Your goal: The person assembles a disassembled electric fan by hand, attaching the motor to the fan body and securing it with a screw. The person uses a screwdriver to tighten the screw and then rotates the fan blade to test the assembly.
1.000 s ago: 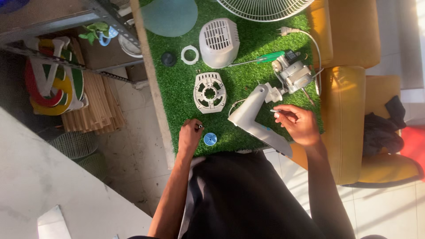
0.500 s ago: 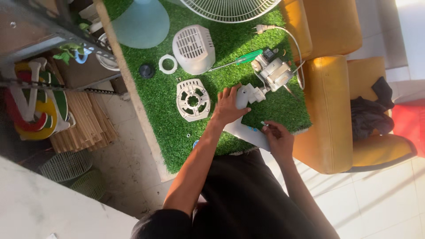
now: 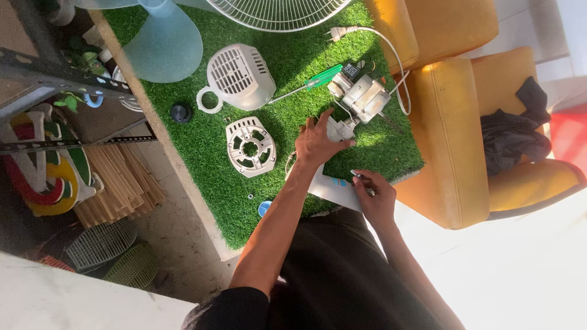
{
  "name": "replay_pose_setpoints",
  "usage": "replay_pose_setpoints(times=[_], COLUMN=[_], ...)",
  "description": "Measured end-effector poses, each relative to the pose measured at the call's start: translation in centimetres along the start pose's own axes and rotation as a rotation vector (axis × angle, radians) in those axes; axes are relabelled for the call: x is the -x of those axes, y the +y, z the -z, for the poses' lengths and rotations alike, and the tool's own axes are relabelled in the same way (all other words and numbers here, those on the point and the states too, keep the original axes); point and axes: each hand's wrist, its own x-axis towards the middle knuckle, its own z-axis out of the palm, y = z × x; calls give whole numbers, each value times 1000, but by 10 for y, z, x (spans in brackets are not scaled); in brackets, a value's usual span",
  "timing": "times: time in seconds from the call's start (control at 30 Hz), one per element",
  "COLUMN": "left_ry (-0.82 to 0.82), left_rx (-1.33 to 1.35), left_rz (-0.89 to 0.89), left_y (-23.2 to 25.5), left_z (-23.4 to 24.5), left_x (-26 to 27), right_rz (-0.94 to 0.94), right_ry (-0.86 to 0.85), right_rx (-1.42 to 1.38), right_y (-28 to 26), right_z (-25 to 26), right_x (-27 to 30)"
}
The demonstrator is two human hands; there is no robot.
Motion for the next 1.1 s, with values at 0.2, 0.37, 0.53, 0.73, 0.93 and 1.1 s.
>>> replay_pose_setpoints(times=[0.2,0.37,0.53,0.73,0.93,1.1], left_ry=[35,113,79,73,100,19], left_rx=[57,107,141,328,405,442], left_rz=[11,-27,32,-149,-338,-248], left_y=[9,13,19,-4,-21,-22], left_z=[1,0,-3,-8,-15,-15], left_x=[0,8,14,11,6,5], right_rz=[40,-52,-177,41,124,298], right_ry=[38,14,-57,-200,-383,-400], right_rx=[-56,-94,-315,-149,-150,-32], right_y=[8,18,14,-16,-42,-58], right_z=[1,5,16,13,3,5], right_x=[6,3,-19,-80,-107,-113])
